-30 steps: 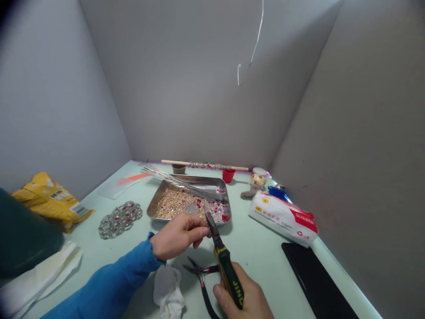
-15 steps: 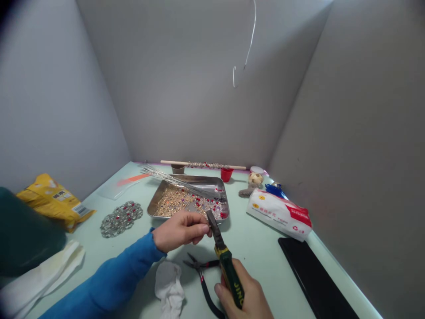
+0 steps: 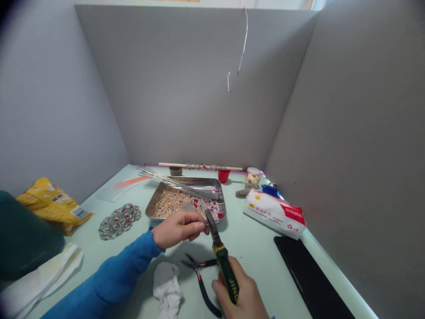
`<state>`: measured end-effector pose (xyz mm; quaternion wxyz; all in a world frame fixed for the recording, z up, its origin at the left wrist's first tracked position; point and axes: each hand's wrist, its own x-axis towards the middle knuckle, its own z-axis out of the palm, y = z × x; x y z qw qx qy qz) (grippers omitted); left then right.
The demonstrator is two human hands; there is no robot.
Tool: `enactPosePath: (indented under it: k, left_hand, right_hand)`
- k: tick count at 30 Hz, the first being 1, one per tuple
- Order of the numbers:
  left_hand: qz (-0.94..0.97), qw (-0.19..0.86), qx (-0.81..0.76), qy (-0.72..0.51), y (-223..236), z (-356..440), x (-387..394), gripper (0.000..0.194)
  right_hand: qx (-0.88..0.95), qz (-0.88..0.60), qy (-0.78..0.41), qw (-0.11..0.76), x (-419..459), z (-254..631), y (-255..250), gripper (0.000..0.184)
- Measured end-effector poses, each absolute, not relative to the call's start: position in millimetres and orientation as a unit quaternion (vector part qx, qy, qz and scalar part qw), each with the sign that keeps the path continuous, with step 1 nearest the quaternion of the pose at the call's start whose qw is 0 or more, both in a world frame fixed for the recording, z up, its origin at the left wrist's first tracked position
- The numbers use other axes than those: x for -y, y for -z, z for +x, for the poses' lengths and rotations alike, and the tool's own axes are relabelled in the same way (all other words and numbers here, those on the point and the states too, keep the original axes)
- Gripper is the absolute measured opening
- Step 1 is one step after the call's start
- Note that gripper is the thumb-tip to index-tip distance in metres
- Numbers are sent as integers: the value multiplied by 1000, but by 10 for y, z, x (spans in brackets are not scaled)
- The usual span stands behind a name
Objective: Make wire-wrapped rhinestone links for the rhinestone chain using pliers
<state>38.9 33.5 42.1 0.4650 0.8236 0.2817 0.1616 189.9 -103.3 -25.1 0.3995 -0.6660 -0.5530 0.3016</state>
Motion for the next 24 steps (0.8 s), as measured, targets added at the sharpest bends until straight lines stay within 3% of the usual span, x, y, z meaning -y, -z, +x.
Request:
enactPosePath:
  k: [3,6,8,10,14,16,21,24]
  left_hand:
    - [851,412,-290,-145,-467,379,-294,29]
    - [887,147,-417,-131,-610,430,-42,28]
    - [879,59,-462,-100,-654,461,73,28]
    - [886,67,-444,-116,-627,461,54,28]
    - [906,255,-301,-155,-487,403,-209,29]
    - [903,275,-294,-151,-471,399,-254,30]
    - [895,39,-438,-76,-612,480,26,29]
    - [888,35,-452,-82,-584,492,59,28]
  right_hand:
    - [548,-671,-298,400,1031,1871,231,21]
    - [552,-691,-292,363,1002,1835,247,29]
    - [562,-692,-296,343,988,1828,252,32]
    - [561,-687,-302,349,990,1845,242,29]
    - [559,-668,-310,381,1009,1924,202,20]
    - [569,-664,-316,368,1004,1943,191,19]
    - [563,-691,-302,339,980,1860,224,25]
    - [560,-685,-294,361,1001,1851,229,26]
